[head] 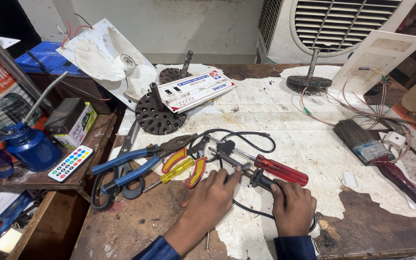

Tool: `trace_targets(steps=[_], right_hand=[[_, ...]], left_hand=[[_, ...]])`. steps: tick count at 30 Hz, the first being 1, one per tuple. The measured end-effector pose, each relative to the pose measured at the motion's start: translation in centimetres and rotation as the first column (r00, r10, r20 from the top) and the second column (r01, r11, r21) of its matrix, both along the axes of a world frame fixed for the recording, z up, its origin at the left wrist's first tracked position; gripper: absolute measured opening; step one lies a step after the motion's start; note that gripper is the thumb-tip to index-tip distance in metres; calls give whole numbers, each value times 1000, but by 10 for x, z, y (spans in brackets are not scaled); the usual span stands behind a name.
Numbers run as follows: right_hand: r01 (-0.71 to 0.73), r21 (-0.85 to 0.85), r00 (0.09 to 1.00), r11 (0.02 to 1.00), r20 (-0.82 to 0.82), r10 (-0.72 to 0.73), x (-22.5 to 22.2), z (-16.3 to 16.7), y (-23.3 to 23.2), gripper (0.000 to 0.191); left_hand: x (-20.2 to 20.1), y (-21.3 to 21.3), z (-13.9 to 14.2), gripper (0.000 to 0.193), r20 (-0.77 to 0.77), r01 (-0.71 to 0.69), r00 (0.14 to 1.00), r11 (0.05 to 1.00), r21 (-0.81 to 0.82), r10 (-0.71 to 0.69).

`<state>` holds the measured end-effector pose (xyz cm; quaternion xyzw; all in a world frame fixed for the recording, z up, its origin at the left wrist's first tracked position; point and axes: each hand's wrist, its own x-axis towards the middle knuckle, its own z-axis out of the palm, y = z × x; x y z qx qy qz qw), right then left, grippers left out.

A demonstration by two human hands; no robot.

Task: The person uses a soldering iron to heat and join wires on a small black component. They hold the component with their left hand and apply the soldering iron with their right hand, repeatedly touching the tip to the wire junctions.

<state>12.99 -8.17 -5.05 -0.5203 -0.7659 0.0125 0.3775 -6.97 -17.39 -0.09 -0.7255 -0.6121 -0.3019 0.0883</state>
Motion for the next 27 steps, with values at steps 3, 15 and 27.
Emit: trace_targets(steps=[3, 15, 27], right_hand=[[3, -3, 1000, 1000, -4, -3, 1, 0, 0, 24], [-10, 29, 1000, 1000, -22, 11, 1, 0, 0, 23], [-4, 34, 1000, 999, -8, 4, 1, -1, 1, 25]], left_hand=[[0, 2, -1, 49, 17, 10, 1000, 999, -53, -9], [4, 0, -2, 61, -24, -4, 1000, 1000, 19, 4], [2, -2, 3, 47, 138, -23, 990, 999, -30, 27]])
